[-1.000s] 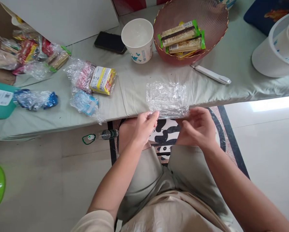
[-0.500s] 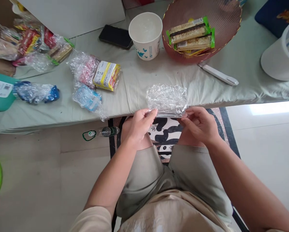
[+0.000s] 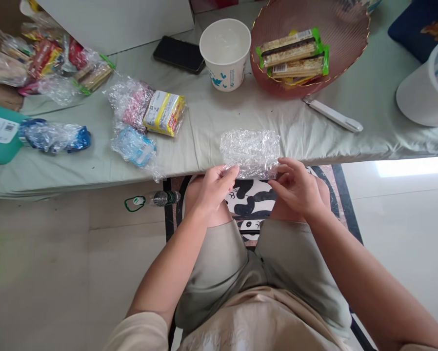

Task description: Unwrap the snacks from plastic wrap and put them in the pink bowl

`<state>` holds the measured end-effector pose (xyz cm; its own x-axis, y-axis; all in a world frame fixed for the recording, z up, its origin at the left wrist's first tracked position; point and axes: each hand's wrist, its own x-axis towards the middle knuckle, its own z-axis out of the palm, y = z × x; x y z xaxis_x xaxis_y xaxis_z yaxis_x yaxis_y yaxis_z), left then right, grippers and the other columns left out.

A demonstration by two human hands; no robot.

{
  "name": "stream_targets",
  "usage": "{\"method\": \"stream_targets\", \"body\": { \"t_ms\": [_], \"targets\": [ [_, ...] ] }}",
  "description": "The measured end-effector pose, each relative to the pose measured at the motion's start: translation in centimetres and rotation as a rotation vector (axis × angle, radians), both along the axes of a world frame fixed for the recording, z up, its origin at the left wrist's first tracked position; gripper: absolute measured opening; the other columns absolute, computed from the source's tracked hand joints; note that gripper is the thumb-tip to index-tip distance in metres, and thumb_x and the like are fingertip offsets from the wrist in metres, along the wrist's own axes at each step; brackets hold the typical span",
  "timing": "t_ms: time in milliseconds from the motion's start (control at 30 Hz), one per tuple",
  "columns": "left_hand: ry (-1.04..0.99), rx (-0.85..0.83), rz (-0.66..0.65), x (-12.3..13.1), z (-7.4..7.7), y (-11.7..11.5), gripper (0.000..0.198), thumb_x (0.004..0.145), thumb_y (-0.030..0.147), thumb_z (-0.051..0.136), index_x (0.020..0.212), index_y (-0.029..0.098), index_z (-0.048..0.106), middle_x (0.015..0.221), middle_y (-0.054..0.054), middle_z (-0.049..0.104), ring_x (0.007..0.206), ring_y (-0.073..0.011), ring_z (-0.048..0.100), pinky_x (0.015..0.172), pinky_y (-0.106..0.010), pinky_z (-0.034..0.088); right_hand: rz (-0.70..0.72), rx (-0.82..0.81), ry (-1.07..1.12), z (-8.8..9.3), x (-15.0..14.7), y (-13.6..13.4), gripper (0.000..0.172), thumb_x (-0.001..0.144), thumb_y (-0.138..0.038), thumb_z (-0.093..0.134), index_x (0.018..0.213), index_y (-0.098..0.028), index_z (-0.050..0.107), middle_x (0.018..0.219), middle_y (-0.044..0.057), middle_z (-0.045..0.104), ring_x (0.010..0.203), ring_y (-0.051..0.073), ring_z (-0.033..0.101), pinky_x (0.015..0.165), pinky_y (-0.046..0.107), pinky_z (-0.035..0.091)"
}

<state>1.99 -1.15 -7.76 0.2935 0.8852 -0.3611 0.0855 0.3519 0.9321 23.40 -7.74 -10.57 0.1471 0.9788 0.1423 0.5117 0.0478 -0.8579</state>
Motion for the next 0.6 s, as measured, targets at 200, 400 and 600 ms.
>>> {"method": "stream_targets", "body": {
  "t_ms": [200, 400, 600],
  "targets": [
    [0.036, 0.034, 0.073, -0.2, 0.7, -0.2, 0.047, 0.088, 0.048, 0.067, 0.061, 0.021, 0.040, 0.053, 0.006, 0.037, 0.050, -0.0071, 0.031, 0.051, -0.025, 0.024, -0.110, -0.048, 0.091, 1.5, -0.2, -0.7, 0.032, 0.083, -0.024, 0.069, 0.113, -0.027, 0.058, 0.079, -0.003, 0.066, 0.066, 0.013, 0.064, 0.064, 0.029, 0.058],
    [0.082, 0.076, 0.005, 0.2, 0.4, -1.2, 0.044, 0.090, 0.045, 0.062, 0.060, 0.021, 0.041, 0.054, 0.005, 0.042, 0.053, -0.0091, 0.041, 0.054, -0.026, 0.032, -0.177, -0.295, 0.462, 0.9, -0.3, -1.5, 0.069, 0.090, -0.041, 0.066, 0.151, -0.026, 0.036, 0.113, 0.007, 0.068, 0.087, 0.018, 0.071, 0.071, 0.033, 0.064],
    [0.198, 0.134, -0.077, 0.4, 0.6, -1.6, 0.040, 0.088, 0.040, 0.064, 0.062, 0.021, 0.041, 0.056, 0.004, 0.044, 0.055, -0.0090, 0.042, 0.055, -0.025, 0.032, -0.263, -0.385, 0.558, 1.5, -2.1, -0.1, 0.090, 0.088, -0.036, 0.070, 0.160, -0.025, 0.019, 0.097, 0.005, 0.070, 0.080, 0.019, 0.070, 0.070, 0.035, 0.063]
  ]
}}
